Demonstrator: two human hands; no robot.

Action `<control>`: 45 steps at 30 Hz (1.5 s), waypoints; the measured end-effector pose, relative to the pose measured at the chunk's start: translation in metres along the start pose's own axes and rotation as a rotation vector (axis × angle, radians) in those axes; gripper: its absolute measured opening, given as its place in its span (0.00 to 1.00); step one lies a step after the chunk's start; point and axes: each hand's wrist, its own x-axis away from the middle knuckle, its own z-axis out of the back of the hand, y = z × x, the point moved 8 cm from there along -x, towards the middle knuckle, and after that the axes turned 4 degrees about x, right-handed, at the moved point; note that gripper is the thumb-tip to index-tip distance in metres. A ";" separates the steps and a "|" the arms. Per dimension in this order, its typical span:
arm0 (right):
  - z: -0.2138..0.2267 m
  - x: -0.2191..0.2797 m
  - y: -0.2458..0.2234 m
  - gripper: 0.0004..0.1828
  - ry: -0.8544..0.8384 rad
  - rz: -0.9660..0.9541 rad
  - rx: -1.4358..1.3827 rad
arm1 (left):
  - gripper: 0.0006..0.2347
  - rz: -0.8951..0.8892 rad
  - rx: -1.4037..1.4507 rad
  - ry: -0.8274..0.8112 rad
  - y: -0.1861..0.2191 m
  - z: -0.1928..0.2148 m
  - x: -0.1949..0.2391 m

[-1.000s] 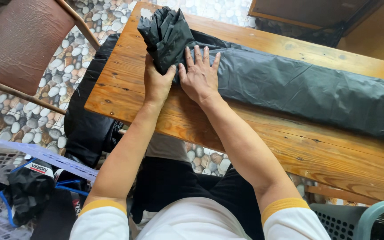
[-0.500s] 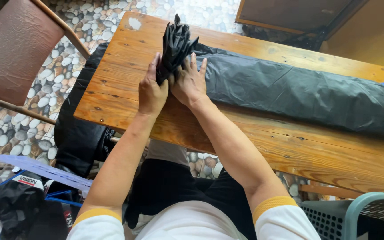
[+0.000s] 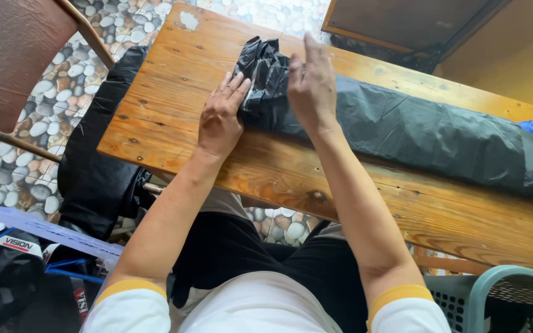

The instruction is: The person unfolds a black garment on a wooden table, brushes it with a feather duster, and then folds it into a compact rectangular shape. The person handles the garment and the duster throughout the process.

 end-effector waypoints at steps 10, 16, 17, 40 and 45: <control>-0.043 0.059 -0.026 0.32 -0.544 0.222 0.354 | 0.33 -0.020 -0.037 -0.346 0.012 0.003 0.005; -0.046 0.059 -0.029 0.32 -0.565 0.192 0.371 | 0.30 -0.001 0.073 -0.423 0.015 0.006 -0.035; -0.049 0.059 -0.027 0.32 -0.567 0.188 0.369 | 0.30 0.000 0.073 -0.427 0.026 0.008 -0.050; -0.018 0.039 -0.005 0.16 -0.310 0.298 0.335 | 0.34 0.280 0.461 -0.477 0.017 -0.032 -0.065; -0.024 0.043 -0.003 0.14 -0.277 0.305 0.377 | 0.23 0.325 0.222 -0.225 -0.019 -0.010 -0.071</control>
